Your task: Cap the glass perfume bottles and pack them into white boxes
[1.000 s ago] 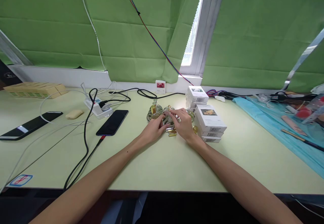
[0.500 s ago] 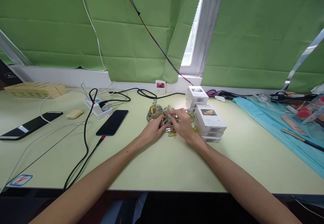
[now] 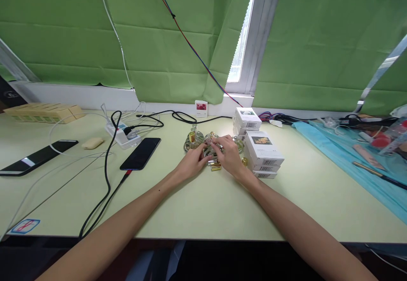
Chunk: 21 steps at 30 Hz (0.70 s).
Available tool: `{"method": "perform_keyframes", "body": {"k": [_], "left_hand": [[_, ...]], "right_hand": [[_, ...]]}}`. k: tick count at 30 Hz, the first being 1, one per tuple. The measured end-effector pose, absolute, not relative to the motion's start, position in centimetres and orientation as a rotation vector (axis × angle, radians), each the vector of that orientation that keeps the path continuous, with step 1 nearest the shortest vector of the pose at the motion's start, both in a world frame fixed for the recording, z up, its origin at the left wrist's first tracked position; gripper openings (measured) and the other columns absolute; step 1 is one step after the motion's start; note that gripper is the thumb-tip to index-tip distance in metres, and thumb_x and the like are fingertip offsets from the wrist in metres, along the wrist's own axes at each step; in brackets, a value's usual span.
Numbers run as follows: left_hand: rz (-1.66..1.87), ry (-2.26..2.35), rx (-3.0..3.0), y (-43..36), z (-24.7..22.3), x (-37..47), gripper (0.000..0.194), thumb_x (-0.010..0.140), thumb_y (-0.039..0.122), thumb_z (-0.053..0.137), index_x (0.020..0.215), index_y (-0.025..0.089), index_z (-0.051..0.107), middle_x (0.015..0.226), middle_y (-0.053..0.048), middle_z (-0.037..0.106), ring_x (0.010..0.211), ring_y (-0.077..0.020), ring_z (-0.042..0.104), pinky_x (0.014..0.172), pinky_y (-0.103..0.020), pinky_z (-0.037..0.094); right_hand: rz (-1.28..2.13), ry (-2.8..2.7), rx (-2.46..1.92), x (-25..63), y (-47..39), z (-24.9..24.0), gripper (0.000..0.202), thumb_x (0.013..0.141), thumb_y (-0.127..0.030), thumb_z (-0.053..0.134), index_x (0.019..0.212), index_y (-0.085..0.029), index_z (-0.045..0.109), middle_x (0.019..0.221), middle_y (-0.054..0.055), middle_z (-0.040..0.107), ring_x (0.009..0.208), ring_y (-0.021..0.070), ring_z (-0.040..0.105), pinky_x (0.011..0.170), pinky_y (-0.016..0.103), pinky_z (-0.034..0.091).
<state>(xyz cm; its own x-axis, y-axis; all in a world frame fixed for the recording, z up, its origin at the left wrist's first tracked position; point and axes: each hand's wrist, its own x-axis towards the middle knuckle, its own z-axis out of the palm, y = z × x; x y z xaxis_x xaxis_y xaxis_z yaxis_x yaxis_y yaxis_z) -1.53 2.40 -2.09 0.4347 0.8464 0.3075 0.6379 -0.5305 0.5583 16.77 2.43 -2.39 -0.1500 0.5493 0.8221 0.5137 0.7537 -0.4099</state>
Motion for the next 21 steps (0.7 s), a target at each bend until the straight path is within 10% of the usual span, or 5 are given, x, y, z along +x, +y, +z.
{"method": "perform_keyframes", "body": {"k": [21], "left_hand": [[0.794, 1.287, 2.335, 2.4, -2.2, -1.5, 0.030, 0.096, 0.044, 0.054, 0.111, 0.019, 0.059, 0.070, 0.003, 0.060, 0.061, -0.0164, 0.056, 0.058, -0.028, 0.037]], "right_hand": [[-0.013, -1.892, -0.877, 16.8, 2.2, -1.2, 0.021, 0.099, -0.012, 0.050, 0.082, -0.023, 0.059, 0.083, 0.005, 0.069, 0.083, 0.0227, 0.052, 0.072, 0.034, 0.046]]}}
